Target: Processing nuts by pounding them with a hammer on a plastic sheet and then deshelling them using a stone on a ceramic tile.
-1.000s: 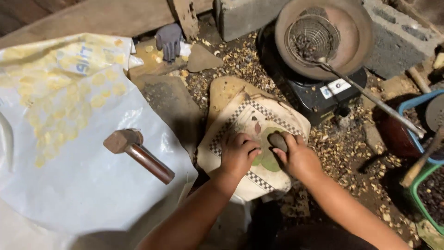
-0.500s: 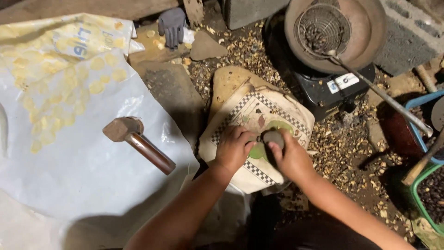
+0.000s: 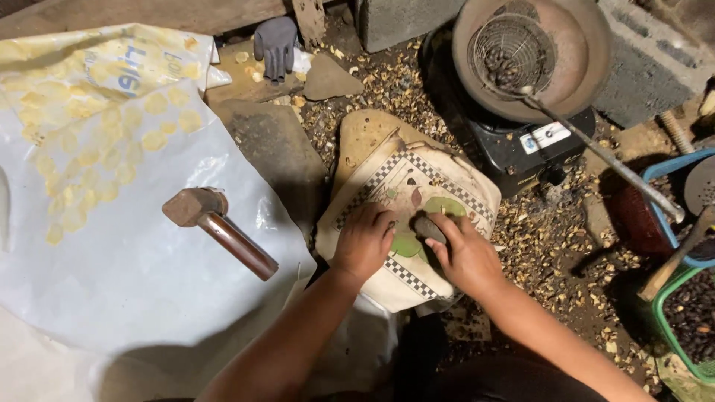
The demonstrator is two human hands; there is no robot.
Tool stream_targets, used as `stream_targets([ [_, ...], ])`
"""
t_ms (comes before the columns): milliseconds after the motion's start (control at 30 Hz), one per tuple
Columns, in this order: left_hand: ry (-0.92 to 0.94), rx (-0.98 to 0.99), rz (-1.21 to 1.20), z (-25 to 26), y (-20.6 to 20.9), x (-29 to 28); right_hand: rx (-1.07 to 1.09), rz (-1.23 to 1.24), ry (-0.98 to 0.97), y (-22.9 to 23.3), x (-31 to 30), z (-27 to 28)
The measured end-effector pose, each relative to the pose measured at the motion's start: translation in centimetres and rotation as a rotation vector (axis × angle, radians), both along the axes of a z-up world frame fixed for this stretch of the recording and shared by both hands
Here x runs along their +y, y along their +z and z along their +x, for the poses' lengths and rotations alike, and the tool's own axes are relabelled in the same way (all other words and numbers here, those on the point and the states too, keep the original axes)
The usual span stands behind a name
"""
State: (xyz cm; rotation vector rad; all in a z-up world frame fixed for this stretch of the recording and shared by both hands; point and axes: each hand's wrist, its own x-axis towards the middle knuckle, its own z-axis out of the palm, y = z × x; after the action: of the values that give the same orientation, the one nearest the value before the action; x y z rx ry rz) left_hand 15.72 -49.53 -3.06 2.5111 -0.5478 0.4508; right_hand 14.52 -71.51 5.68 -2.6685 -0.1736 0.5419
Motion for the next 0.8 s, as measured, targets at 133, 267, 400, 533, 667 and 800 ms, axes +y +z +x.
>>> stream_targets([
  [133, 0.001, 0.017, 0.008, -0.1, -0.8, 0.9, -0.137, -0.075, 0.276, -1.6, 0.7, 0.3],
  [267, -0.014, 0.023, -0.013, 0.4, -0.4, 1.2, -0.121, 0.049, 0.159, -0.4, 0.6, 2.5],
  [400, -0.013, 0.063, -0.053, -0.5, -0.4, 0.8, 0.216, 0.057, 0.001, 1.1, 0.6, 3.6],
  [533, 0.04, 0.011, -0.059, 0.0, -1.0, 0.6, 0.19, -0.076, 0.144, 0.4, 0.5, 5.2],
  [667, 0.101, -0.014, -0.083, 0.1, -1.6, -0.4, -0.105, -0.256, 0.359, 0.5, 1.4, 2.4],
  [800, 0.129, 0.063, -0.11, 0.4, -1.7, -1.5, 0.099, -0.141, 0.112, 2.4, 1.0, 2.3],
])
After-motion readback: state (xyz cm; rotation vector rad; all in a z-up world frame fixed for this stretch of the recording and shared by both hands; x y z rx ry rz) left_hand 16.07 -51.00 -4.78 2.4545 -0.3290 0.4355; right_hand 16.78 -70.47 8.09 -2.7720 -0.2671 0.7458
